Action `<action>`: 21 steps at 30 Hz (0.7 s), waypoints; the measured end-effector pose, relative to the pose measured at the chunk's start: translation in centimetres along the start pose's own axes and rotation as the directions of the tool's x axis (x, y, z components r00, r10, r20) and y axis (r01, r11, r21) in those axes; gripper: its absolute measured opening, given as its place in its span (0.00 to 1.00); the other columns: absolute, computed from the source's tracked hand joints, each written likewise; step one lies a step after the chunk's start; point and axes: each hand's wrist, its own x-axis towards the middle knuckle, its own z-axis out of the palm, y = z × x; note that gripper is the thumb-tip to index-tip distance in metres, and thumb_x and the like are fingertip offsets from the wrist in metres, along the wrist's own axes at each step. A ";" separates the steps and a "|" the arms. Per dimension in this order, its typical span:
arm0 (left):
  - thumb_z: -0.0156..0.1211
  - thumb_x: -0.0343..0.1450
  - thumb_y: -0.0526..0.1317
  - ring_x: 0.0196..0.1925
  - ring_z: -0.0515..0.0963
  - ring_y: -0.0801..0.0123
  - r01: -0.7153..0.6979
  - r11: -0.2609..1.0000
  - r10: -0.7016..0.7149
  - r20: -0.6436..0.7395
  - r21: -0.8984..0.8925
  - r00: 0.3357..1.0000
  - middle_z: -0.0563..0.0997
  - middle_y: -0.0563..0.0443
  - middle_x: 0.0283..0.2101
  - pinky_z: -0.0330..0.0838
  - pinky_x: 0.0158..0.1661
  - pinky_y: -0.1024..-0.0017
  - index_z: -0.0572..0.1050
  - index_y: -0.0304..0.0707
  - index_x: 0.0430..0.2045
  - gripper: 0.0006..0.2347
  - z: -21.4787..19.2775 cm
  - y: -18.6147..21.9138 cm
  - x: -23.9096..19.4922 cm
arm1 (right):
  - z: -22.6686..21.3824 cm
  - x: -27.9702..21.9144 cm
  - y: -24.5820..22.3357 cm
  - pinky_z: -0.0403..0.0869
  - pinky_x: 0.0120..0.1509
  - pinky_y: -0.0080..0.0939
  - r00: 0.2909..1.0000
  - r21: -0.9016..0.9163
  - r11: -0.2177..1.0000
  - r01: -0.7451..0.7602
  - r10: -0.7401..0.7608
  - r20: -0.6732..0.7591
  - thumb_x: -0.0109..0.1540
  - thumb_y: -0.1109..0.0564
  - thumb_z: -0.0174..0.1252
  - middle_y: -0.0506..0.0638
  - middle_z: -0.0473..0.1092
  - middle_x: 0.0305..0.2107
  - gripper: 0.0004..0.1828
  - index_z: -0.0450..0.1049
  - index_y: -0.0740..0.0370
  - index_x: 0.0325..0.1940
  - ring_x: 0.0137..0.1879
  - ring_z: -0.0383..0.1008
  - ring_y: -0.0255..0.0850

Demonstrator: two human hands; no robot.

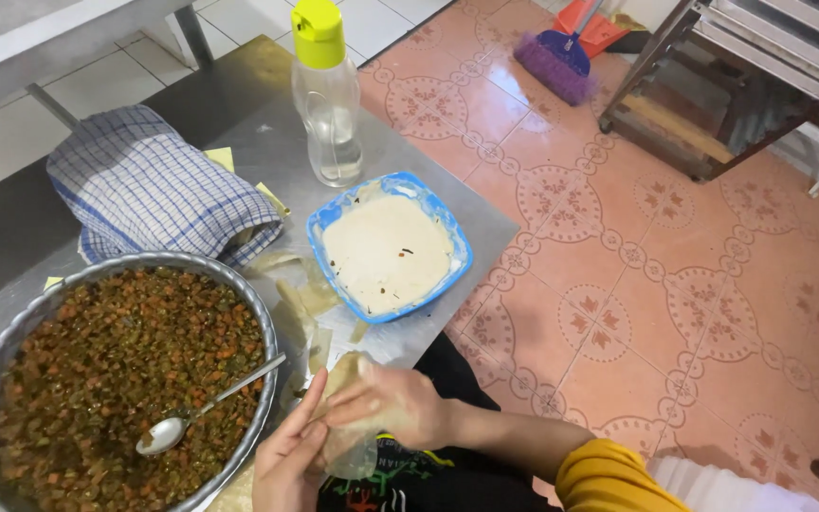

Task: Fold and fill samosa pastry sheets with a vegetable mixture using a flour paste as an adhesive.

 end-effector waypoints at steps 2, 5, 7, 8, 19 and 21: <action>0.44 0.79 0.19 0.49 0.82 0.56 0.031 0.923 0.042 0.182 -0.383 0.982 0.78 0.19 0.57 0.76 0.47 0.70 0.60 0.18 0.71 0.21 2.7 1.7 1.0 | 0.0 2.5 -4.4 0.75 0.74 0.52 0.945 -0.455 0.828 0.327 -0.299 0.135 0.75 0.60 0.52 0.63 0.69 0.65 0.31 0.52 0.55 0.82 0.68 0.74 0.51; 0.37 0.81 0.19 0.52 0.81 0.49 -0.018 0.854 0.134 0.186 -0.520 0.973 0.77 0.17 0.54 0.75 0.51 0.65 0.51 0.19 0.73 0.22 4.6 1.8 1.2 | 1.7 5.1 -10.4 0.65 0.77 0.50 0.873 -0.489 0.725 0.485 -0.435 0.221 0.71 0.62 0.53 0.61 0.64 0.64 0.35 0.48 0.55 0.81 0.71 0.66 0.49; 0.35 0.80 0.22 0.54 0.81 0.49 -0.140 0.945 0.158 0.038 -0.296 0.987 0.78 0.21 0.53 0.75 0.54 0.64 0.48 0.24 0.74 0.23 4.9 1.0 0.7 | 1.9 5.0 -10.2 0.57 0.79 0.46 0.940 -0.133 0.931 0.339 -0.329 0.093 0.72 0.62 0.51 0.59 0.63 0.63 0.35 0.45 0.57 0.80 0.74 0.60 0.46; 0.38 0.78 0.27 0.55 0.82 0.49 -0.213 0.975 0.222 -0.164 0.069 0.961 0.79 0.23 0.53 0.75 0.55 0.62 0.45 0.29 0.74 0.26 5.0 0.6 0.4 | 1.4 4.2 -7.9 0.65 0.72 0.43 0.996 -0.006 0.996 0.090 -0.089 0.030 0.67 0.67 0.56 0.57 0.66 0.58 0.37 0.51 0.59 0.78 0.66 0.66 0.42; 0.47 0.80 0.44 0.73 0.65 0.36 -0.349 0.896 0.326 -0.128 -0.273 0.937 0.70 0.19 0.65 0.54 0.72 0.43 0.58 0.25 0.65 0.22 -0.4 -5.6 0.0 | 2.4 4.4 -6.5 0.77 0.56 0.38 0.956 -0.003 0.984 -0.177 0.171 -0.239 0.61 0.72 0.64 0.51 0.76 0.43 0.33 0.63 0.65 0.70 0.51 0.77 0.36; 0.45 0.82 0.45 0.73 0.64 0.35 -0.356 0.914 0.299 -0.266 -0.197 0.916 0.70 0.20 0.65 0.55 0.71 0.41 0.65 0.27 0.56 0.16 0.0 -5.8 0.3 | 2.8 5.2 -7.6 0.75 0.54 0.38 0.895 -0.827 0.539 0.162 -0.434 -0.107 0.60 0.62 0.73 0.51 0.76 0.41 0.33 0.64 0.57 0.65 0.50 0.75 0.37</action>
